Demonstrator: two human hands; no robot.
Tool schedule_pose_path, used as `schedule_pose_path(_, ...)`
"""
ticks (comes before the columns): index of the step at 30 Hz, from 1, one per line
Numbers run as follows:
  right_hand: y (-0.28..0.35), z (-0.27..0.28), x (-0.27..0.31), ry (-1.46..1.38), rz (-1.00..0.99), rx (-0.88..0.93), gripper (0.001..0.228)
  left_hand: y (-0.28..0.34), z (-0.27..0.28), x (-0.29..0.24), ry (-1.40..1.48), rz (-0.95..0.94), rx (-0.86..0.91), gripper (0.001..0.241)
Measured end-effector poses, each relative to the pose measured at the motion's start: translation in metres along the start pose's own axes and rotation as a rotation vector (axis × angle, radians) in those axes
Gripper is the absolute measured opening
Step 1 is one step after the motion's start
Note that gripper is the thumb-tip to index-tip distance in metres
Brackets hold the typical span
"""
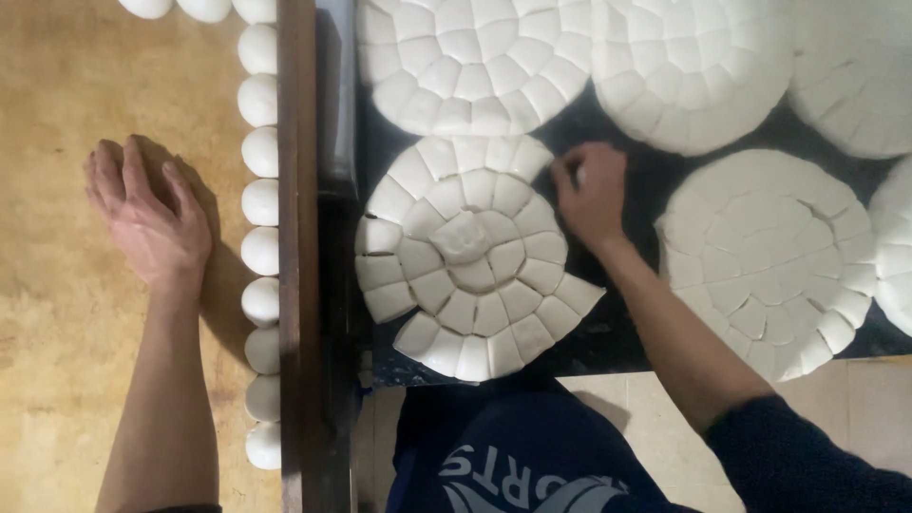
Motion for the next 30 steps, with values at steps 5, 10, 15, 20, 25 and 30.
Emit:
schedule_pose_path(5,0.044,0.033,-0.024,0.082,0.016,0.092,0.013,0.002,0.0,0.002,-0.012,0.02,0.014,0.045)
schedule_pose_path(10,0.008,0.025,-0.011,0.067,-0.08,-0.15,0.018,0.003,0.002,-0.001,-0.017,-0.013,-0.024,0.044)
schedule_pose_path(15,0.06,0.041,-0.025,0.136,0.009,0.145,0.023,0.0,0.003,-0.002,0.01,0.011,0.004,0.043)
schedule_pose_path(20,0.007,0.014,0.004,0.041,-0.079,-0.035,0.013,0.004,0.0,0.0,-0.001,0.019,0.002,0.044)
schedule_pose_path(25,0.045,0.026,-0.022,-0.032,-0.02,0.165,0.02,0.001,0.005,-0.001,0.013,0.006,-0.016,0.043)
schedule_pose_path(30,-0.004,-0.004,-0.019,0.034,-0.082,-0.037,0.011,-0.001,0.002,-0.001,0.019,-0.02,-0.036,0.041)
Point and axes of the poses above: each hand's wrist, its own y-axis away from the middle knuckle, its own z-axis out of the back of the hand, x = y × z, the point moved 8 cm from there along -y, towards the middle knuckle, and after that the axes turned 14 degrees about -y, right-handed, at the moved point
